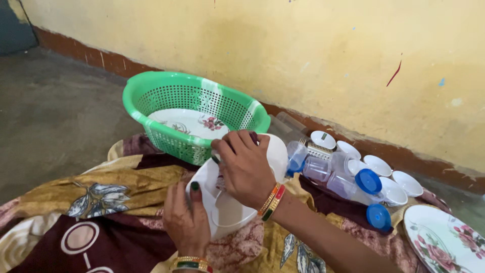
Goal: The person sits on the floor and wipes a white plate with a dark cloth, scrubbing both the back and front surfaces. The person then wipes a second plate with a floral pattern using the same cloth.
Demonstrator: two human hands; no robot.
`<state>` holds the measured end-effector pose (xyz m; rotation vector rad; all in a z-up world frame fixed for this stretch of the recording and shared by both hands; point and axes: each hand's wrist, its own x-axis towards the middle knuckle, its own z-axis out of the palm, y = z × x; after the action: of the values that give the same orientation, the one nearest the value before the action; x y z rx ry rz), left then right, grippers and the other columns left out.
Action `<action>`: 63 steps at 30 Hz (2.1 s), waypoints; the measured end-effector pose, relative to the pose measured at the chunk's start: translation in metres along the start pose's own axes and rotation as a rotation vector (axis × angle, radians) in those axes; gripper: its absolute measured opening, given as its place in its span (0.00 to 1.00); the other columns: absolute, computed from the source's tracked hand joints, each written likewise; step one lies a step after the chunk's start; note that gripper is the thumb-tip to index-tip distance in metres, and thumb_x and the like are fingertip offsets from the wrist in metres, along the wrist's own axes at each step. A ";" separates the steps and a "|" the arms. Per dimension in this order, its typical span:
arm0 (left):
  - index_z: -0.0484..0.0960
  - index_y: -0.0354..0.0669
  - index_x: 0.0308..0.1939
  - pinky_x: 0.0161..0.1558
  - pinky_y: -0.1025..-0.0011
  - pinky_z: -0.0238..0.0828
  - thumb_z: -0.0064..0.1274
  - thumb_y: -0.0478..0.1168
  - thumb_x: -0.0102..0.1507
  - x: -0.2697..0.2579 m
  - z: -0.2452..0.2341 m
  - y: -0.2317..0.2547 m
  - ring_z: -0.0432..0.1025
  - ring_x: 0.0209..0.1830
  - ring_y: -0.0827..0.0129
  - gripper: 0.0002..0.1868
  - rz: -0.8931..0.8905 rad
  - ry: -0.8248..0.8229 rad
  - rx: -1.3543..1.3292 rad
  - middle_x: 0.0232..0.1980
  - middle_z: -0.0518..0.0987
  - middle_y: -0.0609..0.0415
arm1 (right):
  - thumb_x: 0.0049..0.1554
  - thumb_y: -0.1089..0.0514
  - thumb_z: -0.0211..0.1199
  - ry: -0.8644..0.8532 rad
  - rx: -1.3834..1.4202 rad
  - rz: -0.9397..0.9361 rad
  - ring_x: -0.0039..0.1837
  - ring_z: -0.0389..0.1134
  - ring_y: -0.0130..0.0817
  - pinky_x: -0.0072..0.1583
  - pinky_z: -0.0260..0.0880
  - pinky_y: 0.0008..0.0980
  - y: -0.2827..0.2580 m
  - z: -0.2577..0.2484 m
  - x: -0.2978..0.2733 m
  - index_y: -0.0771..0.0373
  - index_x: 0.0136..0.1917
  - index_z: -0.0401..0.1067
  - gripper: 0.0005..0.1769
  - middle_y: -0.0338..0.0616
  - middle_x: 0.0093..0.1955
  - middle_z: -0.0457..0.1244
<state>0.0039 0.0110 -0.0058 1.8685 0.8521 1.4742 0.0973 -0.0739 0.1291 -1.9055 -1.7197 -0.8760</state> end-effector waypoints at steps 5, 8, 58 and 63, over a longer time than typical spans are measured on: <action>0.78 0.38 0.39 0.29 0.56 0.65 0.45 0.52 0.72 0.001 -0.001 0.010 0.73 0.25 0.52 0.20 -0.041 0.015 0.045 0.27 0.76 0.45 | 0.48 0.62 0.60 0.067 0.119 -0.015 0.64 0.61 0.45 0.62 0.50 0.49 -0.002 0.008 -0.003 0.62 0.62 0.67 0.26 0.46 0.57 0.62; 0.78 0.40 0.37 0.27 0.56 0.64 0.46 0.52 0.70 0.000 -0.004 0.011 0.72 0.21 0.52 0.19 -0.158 0.020 0.006 0.23 0.75 0.45 | 0.52 0.58 0.63 0.091 0.241 -0.063 0.70 0.60 0.48 0.66 0.50 0.51 0.001 0.019 -0.007 0.63 0.62 0.65 0.25 0.49 0.63 0.61; 0.74 0.36 0.35 0.28 0.56 0.59 0.40 0.49 0.74 0.008 0.000 0.002 0.68 0.21 0.53 0.21 -0.127 0.030 -0.060 0.22 0.71 0.44 | 0.53 0.57 0.66 0.091 0.146 -0.235 0.74 0.59 0.54 0.74 0.55 0.55 0.021 0.055 -0.042 0.57 0.66 0.73 0.26 0.50 0.67 0.60; 0.75 0.36 0.36 0.25 0.57 0.56 0.38 0.50 0.74 0.010 0.000 0.003 0.64 0.17 0.55 0.22 -0.184 0.004 -0.042 0.19 0.68 0.43 | 0.56 0.57 0.67 0.154 0.043 -0.341 0.74 0.64 0.43 0.74 0.52 0.55 0.023 0.066 -0.052 0.52 0.64 0.77 0.21 0.37 0.65 0.64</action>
<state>0.0064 0.0173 0.0021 1.7088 0.9605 1.3724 0.1298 -0.0695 0.0481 -1.4965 -1.9802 -1.0673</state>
